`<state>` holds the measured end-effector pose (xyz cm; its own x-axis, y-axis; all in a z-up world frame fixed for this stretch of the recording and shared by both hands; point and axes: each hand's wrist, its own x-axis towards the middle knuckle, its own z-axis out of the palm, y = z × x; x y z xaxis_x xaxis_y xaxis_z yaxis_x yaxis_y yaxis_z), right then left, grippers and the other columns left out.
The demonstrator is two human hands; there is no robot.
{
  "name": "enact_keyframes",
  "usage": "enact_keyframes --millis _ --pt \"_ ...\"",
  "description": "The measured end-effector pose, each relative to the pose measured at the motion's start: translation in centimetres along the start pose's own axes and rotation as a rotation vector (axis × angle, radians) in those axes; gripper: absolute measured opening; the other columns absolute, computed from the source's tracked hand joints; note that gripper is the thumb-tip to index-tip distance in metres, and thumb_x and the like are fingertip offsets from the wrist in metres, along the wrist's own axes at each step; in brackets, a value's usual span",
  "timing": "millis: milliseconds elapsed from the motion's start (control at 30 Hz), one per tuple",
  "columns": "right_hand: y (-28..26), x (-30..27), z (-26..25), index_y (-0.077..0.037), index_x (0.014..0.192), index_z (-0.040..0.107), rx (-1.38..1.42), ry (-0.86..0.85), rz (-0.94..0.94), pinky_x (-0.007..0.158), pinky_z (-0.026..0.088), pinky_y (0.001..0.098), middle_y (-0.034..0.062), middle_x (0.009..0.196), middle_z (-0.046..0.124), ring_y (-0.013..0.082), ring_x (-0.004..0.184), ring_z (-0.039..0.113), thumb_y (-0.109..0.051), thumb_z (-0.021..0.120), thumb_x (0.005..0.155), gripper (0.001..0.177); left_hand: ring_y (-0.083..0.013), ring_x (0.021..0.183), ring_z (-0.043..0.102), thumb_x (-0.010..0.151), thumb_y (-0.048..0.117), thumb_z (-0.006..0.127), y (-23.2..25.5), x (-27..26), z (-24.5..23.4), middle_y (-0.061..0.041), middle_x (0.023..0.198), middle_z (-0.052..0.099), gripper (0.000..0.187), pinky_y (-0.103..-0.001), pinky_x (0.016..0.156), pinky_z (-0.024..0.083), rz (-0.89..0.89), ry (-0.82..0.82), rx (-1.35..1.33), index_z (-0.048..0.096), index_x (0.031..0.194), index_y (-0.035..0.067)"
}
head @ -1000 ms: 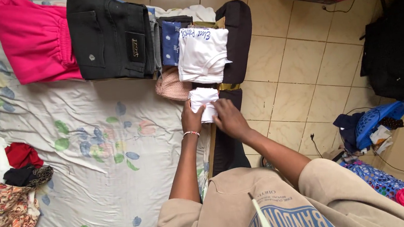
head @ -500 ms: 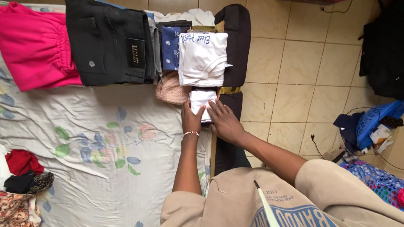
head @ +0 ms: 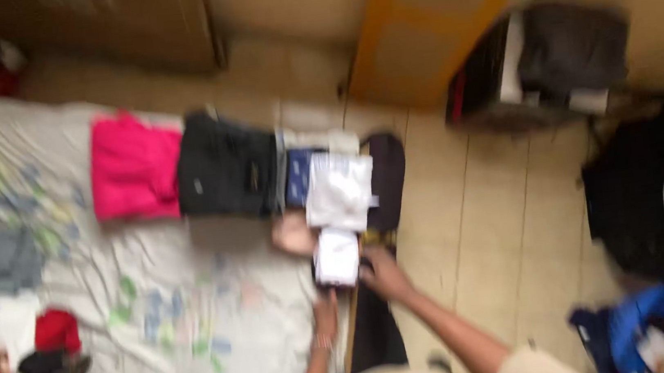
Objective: The person folds a white shirt, a beige long-sleeved top, a brown shirt, and a black garment by hand on a bed, adding each to a stack of folded clothes.
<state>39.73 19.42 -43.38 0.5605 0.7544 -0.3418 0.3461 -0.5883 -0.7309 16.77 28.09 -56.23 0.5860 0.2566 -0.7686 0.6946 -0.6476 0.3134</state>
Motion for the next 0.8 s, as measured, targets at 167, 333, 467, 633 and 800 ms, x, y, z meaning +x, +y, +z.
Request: enact_keyframes --millis 167,333,467,633,800 --pt "-8.5 -0.1 -6.2 -0.003 0.141 0.049 0.194 -0.077 0.182 0.105 0.047 0.0402 0.0173 0.135 0.057 0.0318 0.123 0.059 -0.026 0.068 0.09 0.059 -0.0175 0.078 0.069 0.107 0.047 0.063 3.3 -3.7 -0.6 -0.012 0.093 0.074 0.043 -0.033 0.075 0.054 -0.075 0.123 -0.679 0.072 0.106 0.005" --pt "-11.3 -2.2 -10.1 -0.006 0.134 0.056 0.266 -0.061 0.169 0.098 0.053 0.0361 0.0119 0.125 0.067 0.0244 0.114 0.068 -0.029 0.067 0.09 0.051 -0.0119 0.071 0.07 0.097 0.034 0.066 5.7 -4.2 -8.0 -0.004 0.085 0.075 0.029 -0.026 0.069 0.057 -0.038 0.015 -0.981 0.071 0.105 0.007" --pt "-11.7 -6.1 -13.6 -0.005 0.128 0.063 0.313 -0.048 0.099 0.098 0.051 0.0358 0.0106 0.122 0.07 0.0219 0.114 0.068 -0.03 0.066 0.093 0.043 -0.0118 0.077 0.072 0.098 0.027 0.063 7.5 -6.0 -14.2 -0.006 0.09 0.076 0.026 -0.026 0.073 0.058 0.134 0.183 -1.029 0.071 0.106 0.004" --pt "-11.5 -13.6 -17.0 -0.008 0.129 0.063 0.413 -0.065 0.204 0.094 0.054 0.0318 0.0061 0.121 0.072 0.0167 0.11 0.07 -0.033 0.065 0.093 0.044 -0.0118 0.082 0.072 0.098 0.027 0.064 14.1 -14.6 -19.2 -0.006 0.097 0.076 0.03 -0.025 0.078 0.057 0.185 0.299 -1.024 0.068 0.115 0.004" --pt "-9.8 -22.6 -16.5 -0.006 0.127 0.066 0.645 -0.092 0.172 0.084 0.058 0.027 0.0052 0.117 0.073 0.012 0.105 0.069 -0.031 0.064 0.094 0.041 -0.0119 0.088 0.071 0.097 0.026 0.065 18.8 -25.0 -16.4 -0.006 0.105 0.075 0.033 -0.026 0.078 0.055 0.31 0.291 -1.211 0.066 0.122 0.004"
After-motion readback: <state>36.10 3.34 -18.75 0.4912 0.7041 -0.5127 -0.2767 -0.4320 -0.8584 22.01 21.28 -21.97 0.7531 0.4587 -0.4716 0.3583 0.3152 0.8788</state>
